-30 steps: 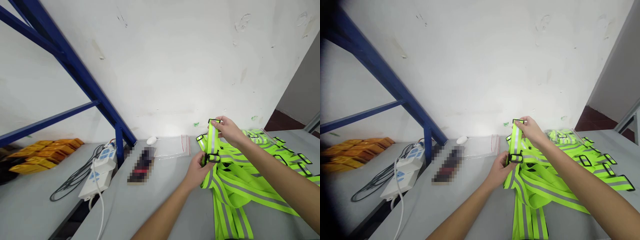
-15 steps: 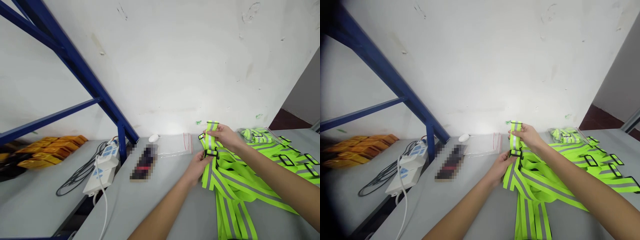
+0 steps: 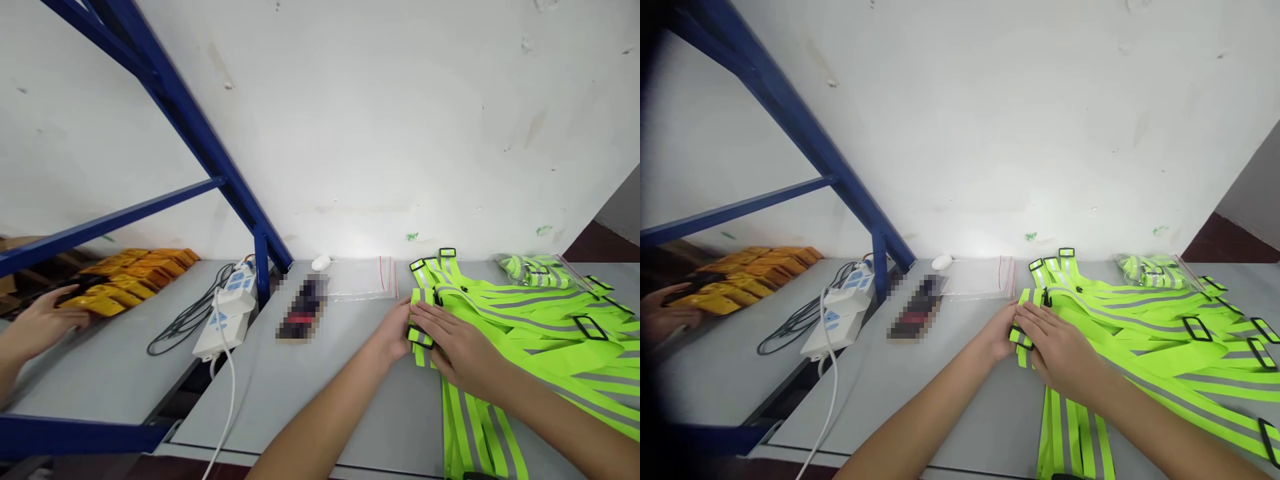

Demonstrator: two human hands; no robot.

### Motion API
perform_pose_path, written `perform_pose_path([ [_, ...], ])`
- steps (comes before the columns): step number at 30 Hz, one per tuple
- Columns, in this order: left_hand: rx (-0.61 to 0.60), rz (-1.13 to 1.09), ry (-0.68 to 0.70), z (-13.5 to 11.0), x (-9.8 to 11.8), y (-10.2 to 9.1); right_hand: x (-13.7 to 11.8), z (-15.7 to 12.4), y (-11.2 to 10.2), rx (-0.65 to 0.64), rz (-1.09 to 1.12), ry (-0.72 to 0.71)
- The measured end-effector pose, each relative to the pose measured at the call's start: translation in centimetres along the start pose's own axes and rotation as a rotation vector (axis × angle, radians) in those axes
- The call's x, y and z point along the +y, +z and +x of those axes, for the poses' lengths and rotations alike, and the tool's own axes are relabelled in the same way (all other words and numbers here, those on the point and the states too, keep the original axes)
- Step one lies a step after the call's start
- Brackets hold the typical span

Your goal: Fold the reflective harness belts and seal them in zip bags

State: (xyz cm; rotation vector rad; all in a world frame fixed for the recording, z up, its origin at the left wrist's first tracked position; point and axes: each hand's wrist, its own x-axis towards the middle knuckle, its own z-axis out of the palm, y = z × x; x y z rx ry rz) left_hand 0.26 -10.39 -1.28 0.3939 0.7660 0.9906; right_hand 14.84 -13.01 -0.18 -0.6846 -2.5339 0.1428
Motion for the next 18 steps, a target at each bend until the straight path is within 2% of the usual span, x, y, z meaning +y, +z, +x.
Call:
perform_pose_path([
  [3,-0.03,-0.022,-0.089,0.1,0.2,0.2,-0.1,-0.7,0.5,-0.038,-0.107,0.0],
  [9,-0.055,-0.056,-0.178,0.1,0.6,0.3,0.8,-1.1,2.0,0.007,-0.243,-0.064],
  [12,-0.026,-0.09,-0.192,0.2,0.6,0.1,1.3,-1.3,2.0,-0.024,-0.233,-0.074],
  [18,0.078,-0.113,-0.171,0.4,0.8,-0.6,1.6,-1.5,1.3,-0.058,-0.117,0.016],
])
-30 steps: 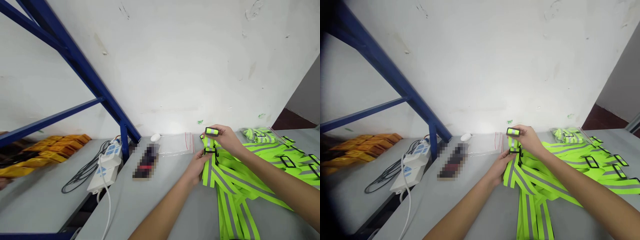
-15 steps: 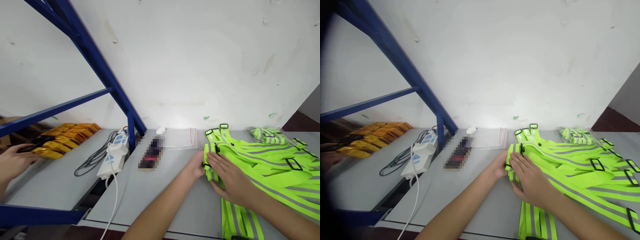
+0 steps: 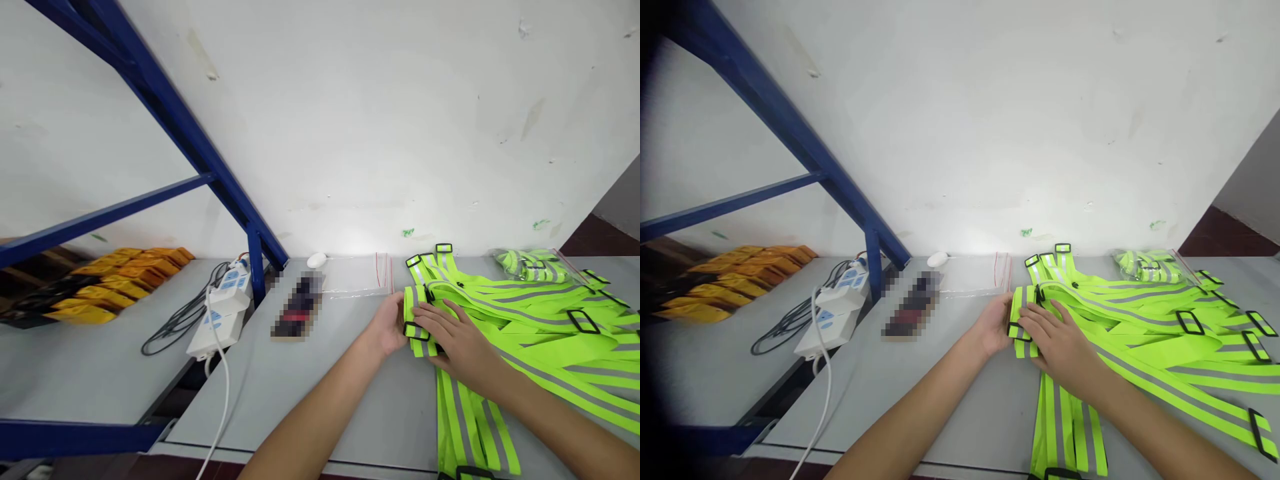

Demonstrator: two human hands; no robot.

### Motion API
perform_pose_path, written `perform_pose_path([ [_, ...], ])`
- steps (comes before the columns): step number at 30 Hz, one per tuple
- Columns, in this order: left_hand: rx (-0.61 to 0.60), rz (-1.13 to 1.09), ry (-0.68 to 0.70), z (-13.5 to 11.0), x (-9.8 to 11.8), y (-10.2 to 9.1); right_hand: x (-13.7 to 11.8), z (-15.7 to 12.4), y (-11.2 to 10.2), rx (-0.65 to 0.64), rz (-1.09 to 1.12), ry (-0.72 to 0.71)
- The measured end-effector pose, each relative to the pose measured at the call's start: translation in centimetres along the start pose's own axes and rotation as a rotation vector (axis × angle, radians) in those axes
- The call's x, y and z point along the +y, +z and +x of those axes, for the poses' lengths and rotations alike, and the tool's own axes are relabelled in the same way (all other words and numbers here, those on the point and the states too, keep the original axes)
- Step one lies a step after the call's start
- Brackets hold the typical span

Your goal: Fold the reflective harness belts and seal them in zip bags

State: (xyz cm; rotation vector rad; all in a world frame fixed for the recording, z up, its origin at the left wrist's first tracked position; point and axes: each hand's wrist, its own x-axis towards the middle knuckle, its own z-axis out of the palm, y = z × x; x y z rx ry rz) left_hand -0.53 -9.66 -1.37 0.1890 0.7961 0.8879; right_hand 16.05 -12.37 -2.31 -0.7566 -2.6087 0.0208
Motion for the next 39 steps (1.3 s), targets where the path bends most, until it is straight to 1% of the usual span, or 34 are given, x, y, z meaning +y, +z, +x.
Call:
perform_pose_path([
  [4,0.027,0.021,0.02,-0.5,0.4,0.0,0.2,0.2,-0.4,0.021,0.076,0.063],
  [7,0.032,0.094,0.028,-0.8,0.2,0.2,0.4,0.3,-0.5,0.049,0.107,0.097],
  [10,0.069,0.172,0.043,-0.8,-0.2,0.5,0.4,0.5,-0.5,0.085,0.109,0.125],
  [13,0.089,0.182,0.07,-0.8,-0.5,0.6,0.0,0.6,-0.6,0.069,0.138,0.139],
  [15,0.086,0.18,0.108,-0.8,-0.7,0.6,-0.3,0.6,-0.8,0.047,0.18,0.129],
  [17,0.081,0.188,0.153,-0.7,-0.8,0.6,-0.5,0.7,-1.0,0.056,0.219,0.14],
  [21,0.097,0.201,0.192,-0.7,-0.9,0.6,-0.8,0.9,-1.1,0.137,0.283,0.26],
  [23,0.109,0.193,0.161,-0.7,-0.9,0.6,-0.8,1.1,-1.4,0.162,0.374,0.333],
  [24,0.108,0.186,0.132,-0.7,-0.9,0.6,-0.8,1.2,-1.6,0.153,0.432,0.364],
  [26,0.092,0.17,0.065,-0.7,-0.9,0.7,-0.9,1.3,-2.0,0.107,0.549,0.418],
  [28,0.069,0.16,0.033,-0.7,-0.8,0.8,-0.9,1.5,-2.6,0.049,0.65,0.468],
  [32,0.009,0.147,0.065,-0.9,-0.6,0.7,-1.0,1.6,-3.5,-0.003,0.817,0.548],
  [35,-0.092,0.092,0.093,-1.1,-0.3,0.4,-0.7,1.5,-3.8,0.011,0.908,0.601],
  [37,-0.155,0.066,0.105,-1.1,-0.2,0.2,-0.2,1.4,-3.9,0.059,0.958,0.66],
  [39,-0.187,0.097,0.122,-1.0,-0.3,0.0,0.4,1.3,-3.9,0.126,1.013,0.709],
])
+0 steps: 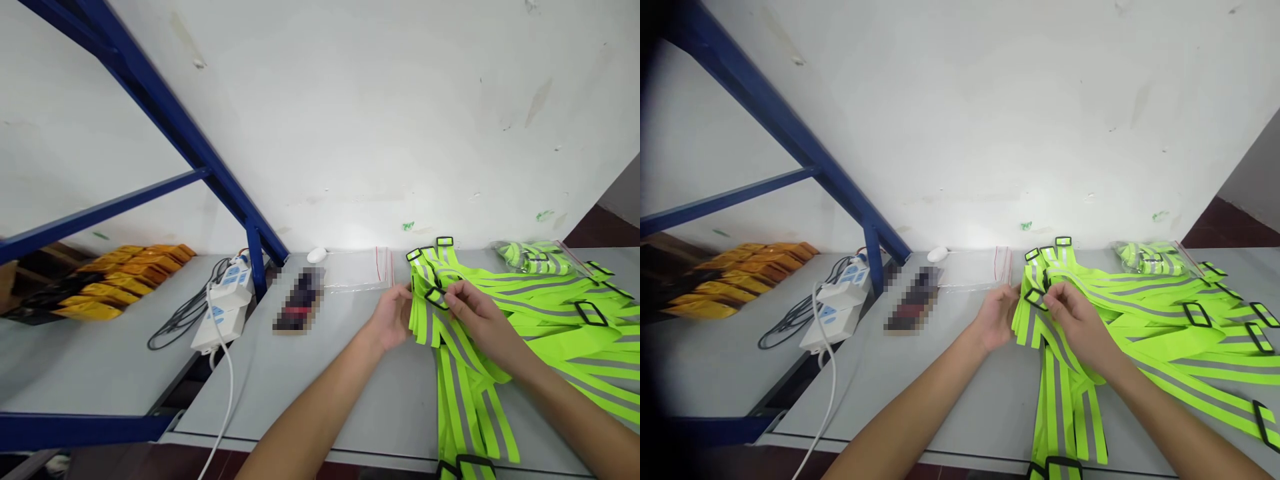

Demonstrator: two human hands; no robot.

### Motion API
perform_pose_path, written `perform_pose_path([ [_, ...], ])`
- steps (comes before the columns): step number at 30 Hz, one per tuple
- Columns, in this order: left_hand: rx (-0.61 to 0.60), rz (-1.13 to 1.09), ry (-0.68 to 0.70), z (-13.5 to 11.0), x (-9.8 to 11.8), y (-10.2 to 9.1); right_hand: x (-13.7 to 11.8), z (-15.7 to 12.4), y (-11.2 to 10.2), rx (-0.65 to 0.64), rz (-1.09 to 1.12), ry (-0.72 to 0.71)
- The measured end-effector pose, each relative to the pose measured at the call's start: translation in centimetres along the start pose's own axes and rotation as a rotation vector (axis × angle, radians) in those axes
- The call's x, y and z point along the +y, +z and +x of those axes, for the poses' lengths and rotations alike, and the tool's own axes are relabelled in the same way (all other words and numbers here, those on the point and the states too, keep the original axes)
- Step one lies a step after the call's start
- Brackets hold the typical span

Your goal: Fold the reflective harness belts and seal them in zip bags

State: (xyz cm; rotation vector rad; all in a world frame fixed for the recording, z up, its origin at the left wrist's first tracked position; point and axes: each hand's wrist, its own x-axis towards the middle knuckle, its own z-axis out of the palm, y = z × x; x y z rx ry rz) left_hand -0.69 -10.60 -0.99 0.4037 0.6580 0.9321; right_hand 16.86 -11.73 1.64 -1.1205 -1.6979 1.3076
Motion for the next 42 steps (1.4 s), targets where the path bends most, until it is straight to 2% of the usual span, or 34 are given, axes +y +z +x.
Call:
perform_pose_path([
  [3,0.036,0.109,0.05,0.3,-0.5,-0.1,0.2,0.2,-0.4,0.033,0.073,-0.004],
  [6,0.156,0.154,0.099,0.8,-1.2,0.0,-0.1,0.0,-0.1,0.016,0.013,-0.028],
  [9,0.235,0.124,0.121,1.0,-1.5,0.1,-0.5,-0.6,0.8,0.0,-0.135,-0.108],
  [16,0.282,0.042,0.205,0.9,-1.5,0.8,0.0,-1.8,2.7,-0.125,-0.578,-0.288],
  [20,0.273,-0.009,0.166,0.9,-1.2,0.9,1.1,-1.8,3.0,-0.106,-0.821,-0.457],
  [26,0.211,-0.134,-0.057,0.8,-0.4,0.6,2.2,-2.1,3.3,0.037,-1.157,-0.762],
  [29,0.227,-0.188,-0.004,0.9,-0.1,0.5,2.5,-2.1,3.5,0.073,-1.184,-0.822],
  [35,0.223,-0.157,0.048,0.6,0.0,0.7,3.4,-1.7,3.6,0.139,-1.193,-0.807],
  [38,0.192,-0.026,0.056,0.2,-0.2,0.9,3.6,-1.6,3.5,0.153,-1.16,-0.815],
  [42,0.243,0.219,0.235,-0.1,-0.5,1.0,3.6,-1.3,3.6,0.162,-1.082,-0.803],
])
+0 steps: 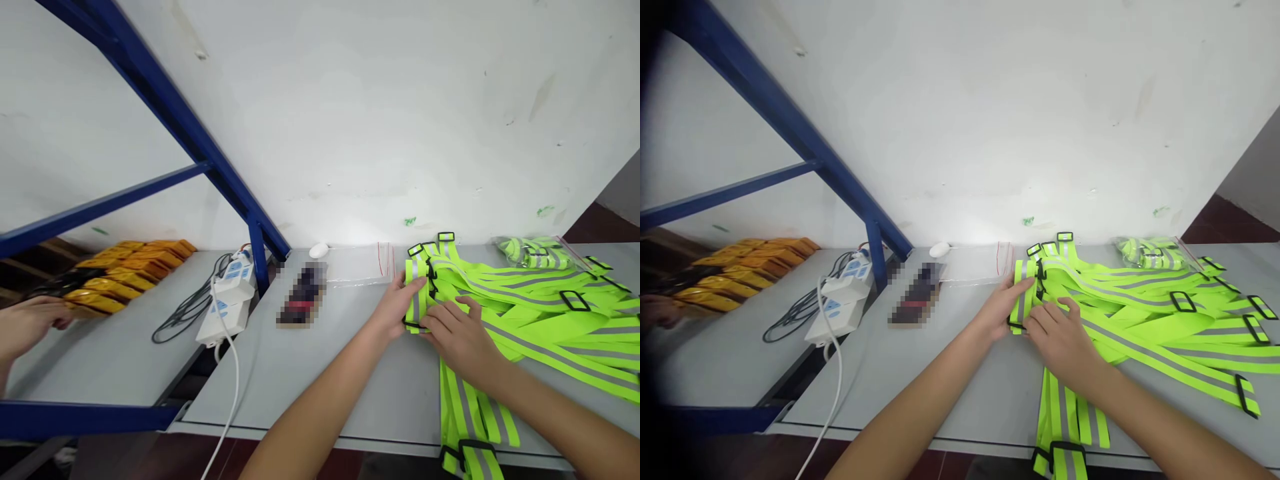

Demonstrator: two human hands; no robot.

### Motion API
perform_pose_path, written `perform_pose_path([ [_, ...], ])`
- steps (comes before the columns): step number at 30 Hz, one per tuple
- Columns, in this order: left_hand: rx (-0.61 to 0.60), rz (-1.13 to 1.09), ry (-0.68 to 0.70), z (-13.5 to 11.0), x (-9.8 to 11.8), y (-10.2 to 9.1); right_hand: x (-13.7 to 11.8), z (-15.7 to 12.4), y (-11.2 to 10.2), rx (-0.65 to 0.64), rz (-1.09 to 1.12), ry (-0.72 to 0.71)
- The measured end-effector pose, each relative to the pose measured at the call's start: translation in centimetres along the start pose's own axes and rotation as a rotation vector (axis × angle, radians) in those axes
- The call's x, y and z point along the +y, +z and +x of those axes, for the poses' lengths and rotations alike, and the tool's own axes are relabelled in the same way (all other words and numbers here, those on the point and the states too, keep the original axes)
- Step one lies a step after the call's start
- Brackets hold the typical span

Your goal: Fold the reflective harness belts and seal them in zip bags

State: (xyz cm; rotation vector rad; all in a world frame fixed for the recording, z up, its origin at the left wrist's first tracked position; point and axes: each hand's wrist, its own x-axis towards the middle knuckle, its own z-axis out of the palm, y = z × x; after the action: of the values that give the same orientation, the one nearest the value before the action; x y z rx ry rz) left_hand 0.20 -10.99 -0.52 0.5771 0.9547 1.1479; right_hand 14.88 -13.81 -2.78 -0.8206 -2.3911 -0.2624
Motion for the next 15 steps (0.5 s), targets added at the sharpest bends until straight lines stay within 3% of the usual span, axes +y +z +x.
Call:
perform_pose_path([
  [6,-0.035,0.215,0.232,0.2,0.6,-0.4,-0.4,0.3,-0.2,-0.011,0.081,0.092],
  [10,-0.136,0.293,0.243,0.0,1.7,-1.0,0.7,0.4,-1.2,0.0,0.164,0.197],
  [15,-0.246,0.329,0.211,-0.8,2.8,-1.2,4.8,0.8,-2.8,0.122,0.289,0.392],
])
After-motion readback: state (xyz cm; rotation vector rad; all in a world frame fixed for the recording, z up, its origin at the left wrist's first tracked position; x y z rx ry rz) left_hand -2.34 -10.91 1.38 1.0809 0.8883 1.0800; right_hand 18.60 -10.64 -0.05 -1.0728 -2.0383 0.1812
